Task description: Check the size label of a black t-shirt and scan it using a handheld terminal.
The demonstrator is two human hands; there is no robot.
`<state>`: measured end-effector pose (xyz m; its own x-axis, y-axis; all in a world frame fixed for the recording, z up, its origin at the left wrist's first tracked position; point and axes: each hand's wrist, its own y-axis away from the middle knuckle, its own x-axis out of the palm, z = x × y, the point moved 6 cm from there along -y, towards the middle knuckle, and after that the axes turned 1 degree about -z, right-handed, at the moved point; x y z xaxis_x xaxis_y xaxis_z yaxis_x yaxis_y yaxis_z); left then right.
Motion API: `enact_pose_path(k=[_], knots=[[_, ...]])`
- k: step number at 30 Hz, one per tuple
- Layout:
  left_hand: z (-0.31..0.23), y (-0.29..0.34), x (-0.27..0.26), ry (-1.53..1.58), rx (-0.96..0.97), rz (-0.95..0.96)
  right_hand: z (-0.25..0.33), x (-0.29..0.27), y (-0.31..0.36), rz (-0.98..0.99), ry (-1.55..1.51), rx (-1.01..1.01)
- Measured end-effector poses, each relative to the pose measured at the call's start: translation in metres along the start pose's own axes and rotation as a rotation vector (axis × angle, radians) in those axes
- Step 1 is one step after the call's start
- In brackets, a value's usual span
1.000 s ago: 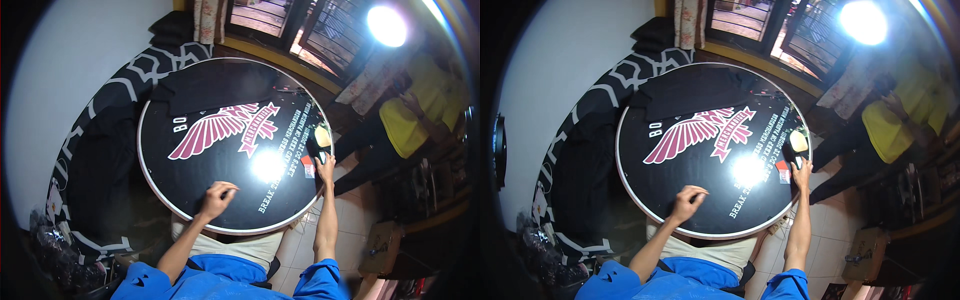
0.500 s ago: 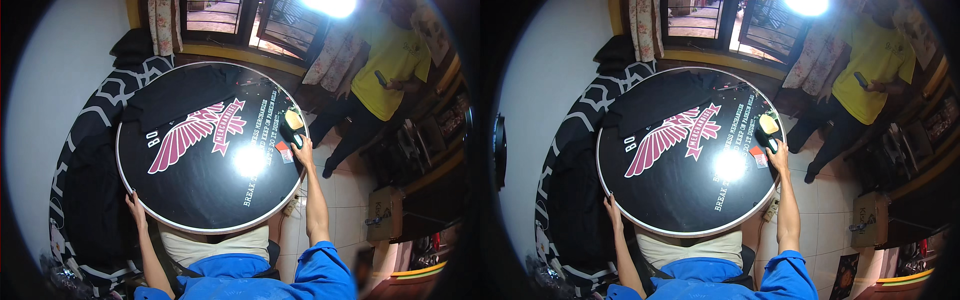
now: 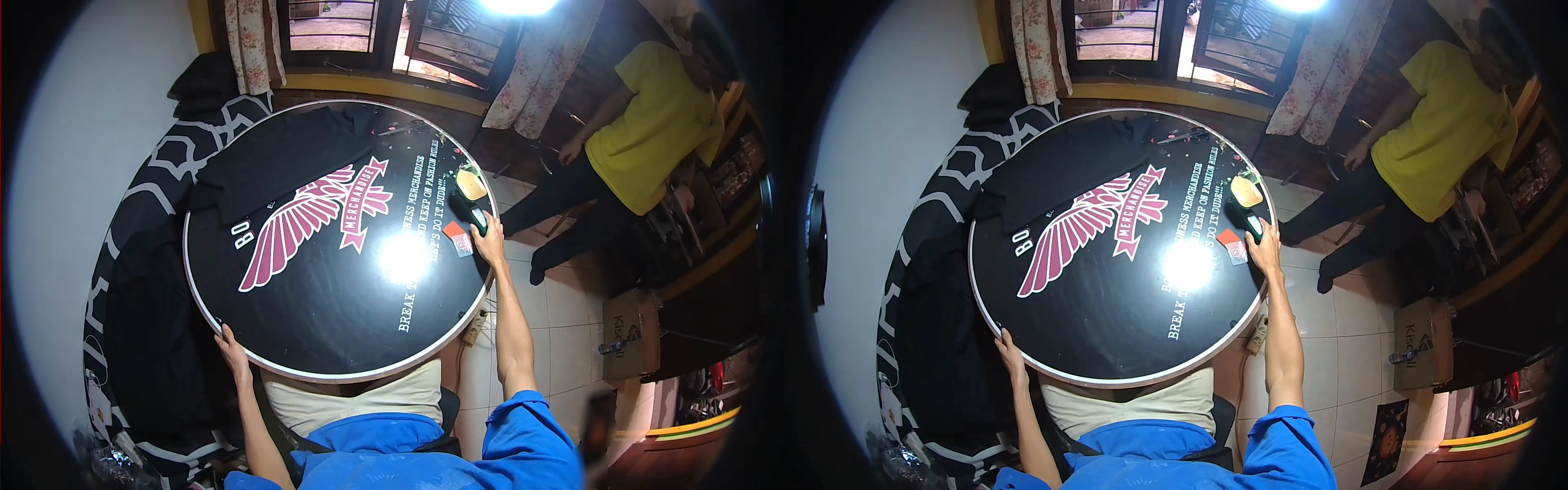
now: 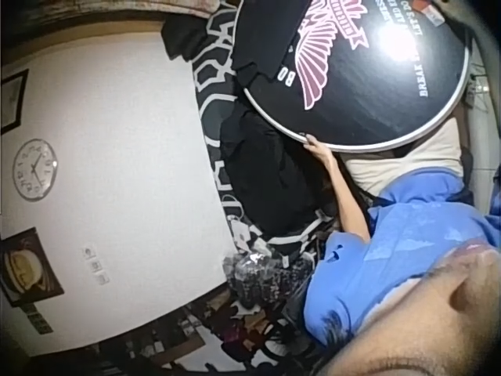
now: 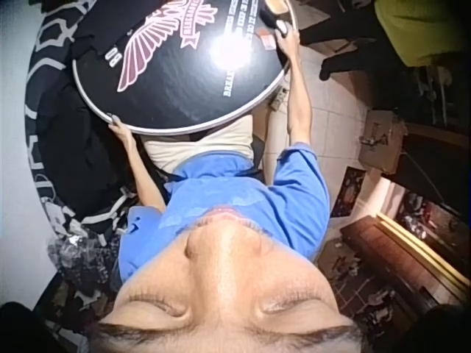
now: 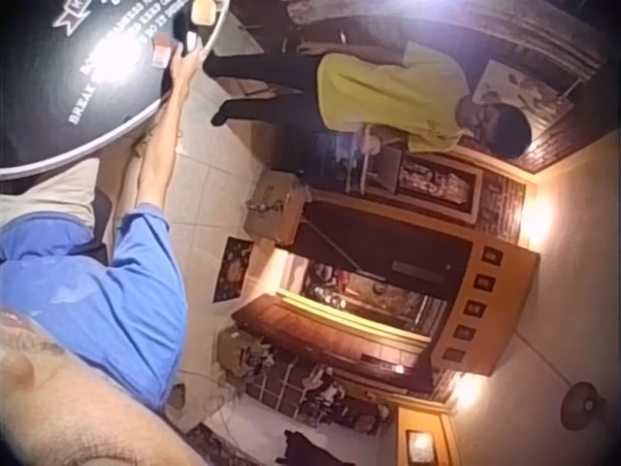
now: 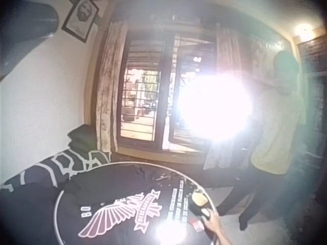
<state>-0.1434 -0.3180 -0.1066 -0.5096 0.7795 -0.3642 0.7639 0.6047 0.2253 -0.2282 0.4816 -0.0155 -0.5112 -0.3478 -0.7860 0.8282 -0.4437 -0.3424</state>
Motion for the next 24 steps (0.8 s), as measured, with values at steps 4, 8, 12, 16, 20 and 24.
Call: enact_pose_path(k=[4,8,12,16,20,24], knots=[[0.003,0.005,-0.005,0.060,0.009,-0.022,0.006,-0.005,0.000,-0.065,-0.044,-0.057],[-0.014,0.019,-0.016,0.087,0.095,-0.144,0.033,-0.019,0.014,-0.145,0.023,-0.058],[-0.111,0.054,-0.011,-0.467,0.788,-0.511,0.063,-0.033,0.038,-0.197,0.018,-0.161],[-0.176,0.015,0.078,-0.265,0.879,0.037,0.085,-0.021,0.062,-0.052,0.015,-0.205],[-0.229,-0.039,0.183,-0.312,1.052,0.261,0.101,-0.008,0.077,-0.033,0.131,-0.233],[-0.263,-0.073,0.244,-0.556,1.202,0.218,0.100,-0.007,0.076,-0.078,0.044,-0.141]])
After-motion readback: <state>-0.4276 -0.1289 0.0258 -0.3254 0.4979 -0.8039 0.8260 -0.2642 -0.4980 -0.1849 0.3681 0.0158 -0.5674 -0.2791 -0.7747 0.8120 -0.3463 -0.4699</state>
